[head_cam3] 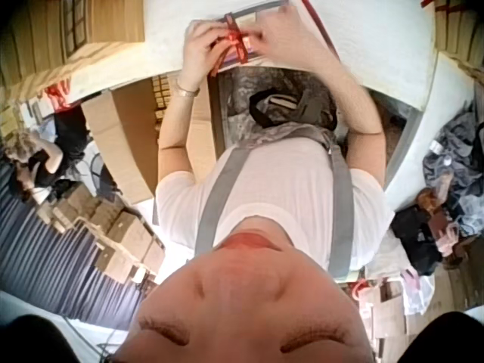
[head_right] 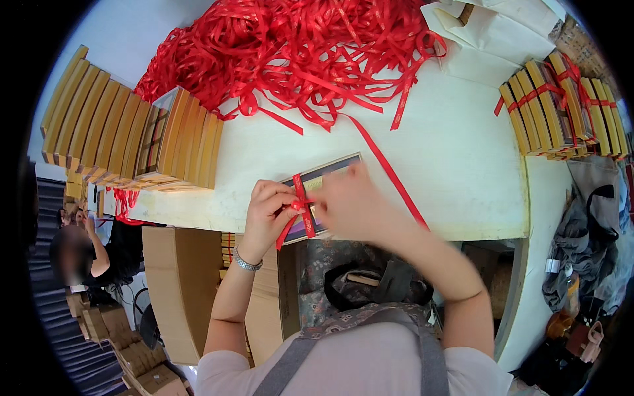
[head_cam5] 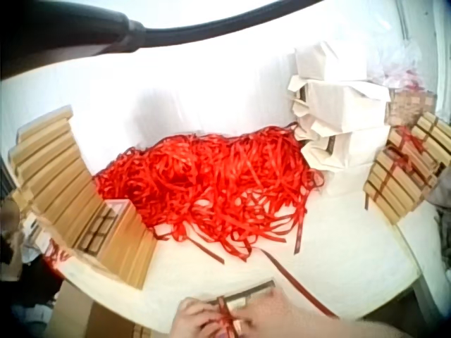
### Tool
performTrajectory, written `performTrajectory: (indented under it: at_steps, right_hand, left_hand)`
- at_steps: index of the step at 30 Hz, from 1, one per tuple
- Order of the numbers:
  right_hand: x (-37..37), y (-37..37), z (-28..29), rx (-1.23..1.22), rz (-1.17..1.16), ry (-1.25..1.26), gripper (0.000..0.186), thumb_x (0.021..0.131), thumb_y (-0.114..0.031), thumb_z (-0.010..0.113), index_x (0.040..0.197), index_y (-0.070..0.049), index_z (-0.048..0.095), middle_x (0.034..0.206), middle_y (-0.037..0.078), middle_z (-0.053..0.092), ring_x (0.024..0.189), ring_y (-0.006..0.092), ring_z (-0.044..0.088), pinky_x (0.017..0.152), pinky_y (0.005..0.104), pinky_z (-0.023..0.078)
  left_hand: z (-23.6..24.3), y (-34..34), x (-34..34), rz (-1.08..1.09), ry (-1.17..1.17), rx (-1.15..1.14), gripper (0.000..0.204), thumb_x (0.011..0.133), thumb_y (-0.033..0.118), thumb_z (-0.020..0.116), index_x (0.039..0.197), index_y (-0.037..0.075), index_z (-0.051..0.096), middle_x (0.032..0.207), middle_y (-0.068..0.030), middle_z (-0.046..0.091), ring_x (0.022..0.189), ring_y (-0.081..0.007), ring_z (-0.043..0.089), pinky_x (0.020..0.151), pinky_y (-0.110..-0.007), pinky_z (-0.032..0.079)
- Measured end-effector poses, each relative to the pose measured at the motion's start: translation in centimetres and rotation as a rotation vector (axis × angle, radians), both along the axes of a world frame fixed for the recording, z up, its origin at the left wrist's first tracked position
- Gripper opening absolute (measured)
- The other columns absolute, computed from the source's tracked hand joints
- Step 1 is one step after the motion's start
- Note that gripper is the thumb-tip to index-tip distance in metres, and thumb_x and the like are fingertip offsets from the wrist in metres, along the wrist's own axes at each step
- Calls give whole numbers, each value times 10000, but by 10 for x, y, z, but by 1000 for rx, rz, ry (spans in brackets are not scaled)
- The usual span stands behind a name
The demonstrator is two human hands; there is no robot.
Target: The person ties red ribbons around small rectangular boxes. They pick up a box, wrap the ribbon around it, and tie a knot to secure it. The process is repeated for multiple boxes on a table.
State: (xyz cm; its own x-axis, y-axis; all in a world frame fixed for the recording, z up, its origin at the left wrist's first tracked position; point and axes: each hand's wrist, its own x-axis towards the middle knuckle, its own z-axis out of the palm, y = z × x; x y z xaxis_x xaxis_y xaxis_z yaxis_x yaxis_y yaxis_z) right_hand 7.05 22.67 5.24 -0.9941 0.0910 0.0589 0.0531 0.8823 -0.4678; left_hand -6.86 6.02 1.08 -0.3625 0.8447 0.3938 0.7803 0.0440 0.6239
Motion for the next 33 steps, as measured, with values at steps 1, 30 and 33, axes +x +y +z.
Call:
performTrajectory:
  at_steps: [1,30,33]
  right_hand:
    - [-18,16,5,-84,8,63,235,838,-126,605,1029,-117,741,684,105,591,659,241,570,706,397,411]
    - [67,-83,20,-186,339,460,287,822,-296,722,996,-69,697,744,65,628,742,244,650,673,381,483]
    - [67,-65,12,-509,-355,142,256,851,-358,670,870,-112,740,857,91,688,856,240,661,763,434,482]
  left_hand:
    - [0,-1,3,0,46,-14,203,679,88,779,864,122,703,966,17,660,968,-225,550,866,-350,400]
    - [-14,10,8,92,-45,31,149,774,73,751,900,121,687,750,51,681,699,-87,549,908,-302,310]
    - [-14,9,10,89,-24,45,145,779,53,739,896,120,686,724,66,660,649,-68,531,918,-285,307]
